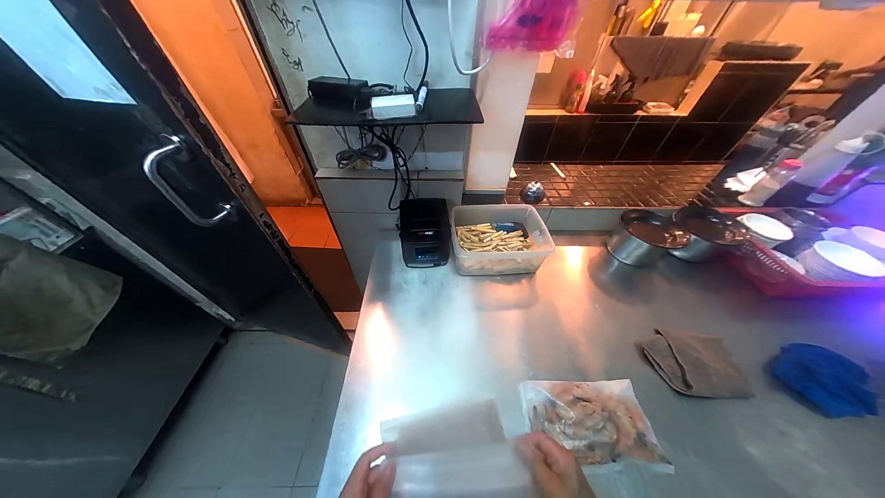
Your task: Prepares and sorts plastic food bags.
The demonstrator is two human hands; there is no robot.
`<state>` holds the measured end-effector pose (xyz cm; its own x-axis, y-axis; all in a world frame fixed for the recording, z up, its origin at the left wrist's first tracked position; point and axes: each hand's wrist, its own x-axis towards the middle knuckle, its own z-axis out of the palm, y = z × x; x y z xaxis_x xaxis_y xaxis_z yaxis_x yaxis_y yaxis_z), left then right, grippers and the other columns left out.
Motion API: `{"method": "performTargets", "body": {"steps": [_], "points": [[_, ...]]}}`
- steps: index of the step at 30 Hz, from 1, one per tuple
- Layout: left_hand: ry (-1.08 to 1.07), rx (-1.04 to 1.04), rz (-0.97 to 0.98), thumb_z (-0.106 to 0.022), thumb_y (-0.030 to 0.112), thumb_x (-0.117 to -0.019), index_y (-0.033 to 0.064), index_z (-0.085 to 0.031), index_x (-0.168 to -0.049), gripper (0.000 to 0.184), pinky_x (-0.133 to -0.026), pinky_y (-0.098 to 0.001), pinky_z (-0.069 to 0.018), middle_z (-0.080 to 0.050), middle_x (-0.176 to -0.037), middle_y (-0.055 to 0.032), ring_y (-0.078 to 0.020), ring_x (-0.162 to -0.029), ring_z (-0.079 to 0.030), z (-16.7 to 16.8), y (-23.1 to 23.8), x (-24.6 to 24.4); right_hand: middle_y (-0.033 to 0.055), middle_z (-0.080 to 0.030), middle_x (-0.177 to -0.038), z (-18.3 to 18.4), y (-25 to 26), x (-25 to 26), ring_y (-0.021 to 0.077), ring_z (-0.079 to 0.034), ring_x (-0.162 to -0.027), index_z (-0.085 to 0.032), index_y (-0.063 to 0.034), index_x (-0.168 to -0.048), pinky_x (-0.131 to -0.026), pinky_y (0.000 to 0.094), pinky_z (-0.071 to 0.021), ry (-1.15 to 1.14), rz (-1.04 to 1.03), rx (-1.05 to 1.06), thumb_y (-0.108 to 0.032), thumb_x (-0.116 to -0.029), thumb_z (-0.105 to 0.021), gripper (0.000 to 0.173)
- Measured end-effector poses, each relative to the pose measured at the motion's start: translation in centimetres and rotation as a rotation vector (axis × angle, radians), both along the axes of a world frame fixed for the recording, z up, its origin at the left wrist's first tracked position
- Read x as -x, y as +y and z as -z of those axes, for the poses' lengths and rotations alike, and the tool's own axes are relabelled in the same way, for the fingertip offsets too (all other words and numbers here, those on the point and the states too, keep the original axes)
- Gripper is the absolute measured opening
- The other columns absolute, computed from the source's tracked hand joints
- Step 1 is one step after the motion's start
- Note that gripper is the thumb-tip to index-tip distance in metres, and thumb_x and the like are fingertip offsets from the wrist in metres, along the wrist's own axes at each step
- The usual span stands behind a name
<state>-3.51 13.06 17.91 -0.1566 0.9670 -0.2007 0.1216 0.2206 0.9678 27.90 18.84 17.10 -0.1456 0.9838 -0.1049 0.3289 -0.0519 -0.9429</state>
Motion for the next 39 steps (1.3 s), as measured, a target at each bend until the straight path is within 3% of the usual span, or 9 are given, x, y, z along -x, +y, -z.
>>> {"method": "performTargets", "body": {"steps": [6, 13, 15, 20, 24, 28, 32, 35, 39], "points": [[0.308, 0.15, -0.237, -0.048, 0.016, -0.1073, -0.005, -0.058, -0.133, 0.035, -0.08, -0.0537, -0.056, -0.071, -0.097, -0.0238, -0.0334, -0.083, -0.07, 2.7, 4.8, -2.2, 0.0108, -0.069, -0.084, 3.5, 6.8, 3.1, 0.025, -0.067, -0.079, -0.068, -0.0058, -0.112, -0.078, 0.0472, -0.0543, -0.386, 0.016, 0.097, -0.034, -0.103, -0.056, 0.032], [0.766, 0.294, -0.172, -0.04, 0.027, -0.11, 0.004, -0.065, -0.13, 0.04, -0.09, -0.0602, -0.0544, -0.074, -0.108, -0.0208, -0.0402, -0.104, -0.071, 4.0, 6.1, -3.1, 0.0138, -0.076, -0.093, 4.7, 7.1, 4.9, 0.0327, -0.074, -0.092, -0.072, -0.0084, -0.109, -0.082, 0.0512, -0.0572, -0.829, 0.038, -0.115, -0.042, -0.1029, -0.053, 0.039], [0.859, 0.247, -0.199, -0.041, 0.026, -0.1095, 0.0038, -0.069, -0.125, 0.039, -0.089, -0.0578, -0.0556, -0.073, -0.11, -0.0217, -0.0402, -0.107, -0.07, 4.4, 5.9, -3.5, 0.0135, -0.076, -0.092, 6.2, 7.0, 4.8, 0.0332, -0.074, -0.09, -0.076, -0.0065, -0.101, -0.082, 0.0514, -0.0571, -0.837, 0.097, -0.301, -0.041, -0.0982, -0.061, 0.038], [0.991, -0.086, -0.29, -0.055, 0.02, -0.1025, 0.0026, -0.076, -0.109, 0.028, -0.082, -0.0566, -0.0565, -0.07, -0.107, -0.0244, -0.0444, -0.099, -0.068, 6.0, 5.6, -3.2, 0.0157, -0.073, -0.101, 6.0, 6.9, 3.8, 0.0361, -0.071, -0.096, -0.073, -0.0054, -0.115, -0.086, 0.0518, -0.057, -0.732, 0.183, -0.398, -0.045, -0.0902, -0.071, 0.046], [1.036, -0.301, -0.153, -0.045, 0.028, -0.1033, 0.0078, -0.071, -0.13, 0.042, -0.112, -0.0658, -0.0378, -0.055, -0.147, -0.0258, -0.0514, -0.138, -0.048, 5.0, 4.8, -3.0, 0.0168, -0.074, -0.11, 4.0, 6.6, 3.6, 0.0373, -0.07, -0.104, -0.073, -0.0048, -0.118, -0.093, 0.0527, -0.054, -0.737, 0.126, -0.313, -0.044, -0.0961, -0.064, 0.046], [1.044, -0.389, 0.19, -0.038, 0.039, -0.1085, 0.0176, -0.062, -0.143, 0.048, -0.122, -0.0635, -0.0251, -0.05, -0.156, -0.0155, -0.0416, -0.148, -0.04, 5.4, 4.1, -4.4, 0.0187, -0.073, -0.115, 4.5, 6.7, 3.6, 0.0413, -0.067, -0.111, -0.075, -0.0075, -0.115, -0.097, 0.0542, -0.051, -0.833, 0.074, -0.313, -0.048, -0.0991, -0.058, 0.047], [1.025, -0.375, 0.283, -0.034, 0.045, -0.1093, 0.0205, -0.058, -0.148, 0.052, -0.123, -0.0609, -0.0248, -0.048, -0.157, -0.0144, -0.0394, -0.149, -0.039, 8.1, 4.1, -3.4, 0.0146, -0.072, -0.114, 5.4, 5.0, 1.9, 0.0323, -0.067, -0.112, -0.077, -0.0139, -0.108, -0.097, 0.0474, -0.0542, -0.685, 0.107, -0.774, -0.053, -0.0986, -0.059, 0.044], [1.024, -0.379, 0.286, -0.035, 0.045, -0.1091, 0.0207, -0.057, -0.149, 0.052, -0.123, -0.0613, -0.0239, -0.048, -0.157, -0.0145, -0.0393, -0.149, -0.038, 8.6, 4.1, -3.2, 0.0094, -0.07, -0.119, 5.3, 1.6, -0.4, 0.0259, -0.063, -0.117, -0.07, -0.023, -0.119, -0.101, 0.0419, -0.0503, -0.651, -0.198, -1.048, -0.062, -0.094, -0.062, 0.047], [1.049, -0.414, 0.279, -0.032, 0.048, -0.1092, 0.0224, -0.057, -0.148, 0.053, -0.123, -0.0598, -0.0254, -0.048, -0.157, -0.0139, -0.0384, -0.149, -0.039, 8.8, 4.2, -3.2, 0.0047, -0.073, -0.112, 7.3, 0.6, -3.5, 0.0226, -0.065, -0.113, -0.073, -0.0209, -0.118, -0.1, 0.039, -0.0505, -0.693, -0.423, -1.086, -0.025, -0.1009, -0.063, 0.02]]}}
